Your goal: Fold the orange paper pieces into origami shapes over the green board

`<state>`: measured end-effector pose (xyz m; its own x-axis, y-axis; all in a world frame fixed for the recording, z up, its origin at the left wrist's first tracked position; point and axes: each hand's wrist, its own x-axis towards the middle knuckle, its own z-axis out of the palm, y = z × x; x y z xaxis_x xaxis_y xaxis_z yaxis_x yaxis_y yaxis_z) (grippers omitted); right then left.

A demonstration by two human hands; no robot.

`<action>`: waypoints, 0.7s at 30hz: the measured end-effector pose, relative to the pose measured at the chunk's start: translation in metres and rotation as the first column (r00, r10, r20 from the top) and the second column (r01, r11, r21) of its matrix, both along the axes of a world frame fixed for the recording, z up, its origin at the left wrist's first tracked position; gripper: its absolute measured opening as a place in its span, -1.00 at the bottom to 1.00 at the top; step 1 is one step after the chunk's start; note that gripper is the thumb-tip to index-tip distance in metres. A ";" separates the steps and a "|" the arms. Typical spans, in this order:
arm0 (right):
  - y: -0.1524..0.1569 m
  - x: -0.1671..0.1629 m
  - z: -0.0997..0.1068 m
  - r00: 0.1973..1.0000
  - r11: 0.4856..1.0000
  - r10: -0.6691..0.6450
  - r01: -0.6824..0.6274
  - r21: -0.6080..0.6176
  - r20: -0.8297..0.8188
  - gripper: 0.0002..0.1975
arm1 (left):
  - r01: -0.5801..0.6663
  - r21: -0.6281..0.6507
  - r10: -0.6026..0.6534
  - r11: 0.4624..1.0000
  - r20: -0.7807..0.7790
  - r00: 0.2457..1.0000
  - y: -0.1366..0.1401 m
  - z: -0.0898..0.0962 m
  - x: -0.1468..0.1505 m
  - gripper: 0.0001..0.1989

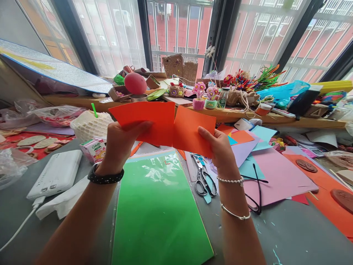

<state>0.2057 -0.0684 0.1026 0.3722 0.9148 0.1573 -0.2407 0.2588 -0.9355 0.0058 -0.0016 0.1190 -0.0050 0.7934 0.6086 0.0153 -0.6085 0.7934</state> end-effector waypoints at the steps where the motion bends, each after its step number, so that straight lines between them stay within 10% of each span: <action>1: -0.001 0.000 0.001 1.000 1.000 0.013 -0.013 0.004 0.011 -0.73 | -0.006 -0.003 0.006 1.000 0.001 1.000 0.001 0.000 -0.001 -0.77; 21: 0.005 -0.007 0.000 0.997 0.995 -0.075 0.075 0.069 -0.004 -0.80 | -0.077 0.011 0.075 0.997 0.125 0.989 0.000 0.002 -0.004 -0.80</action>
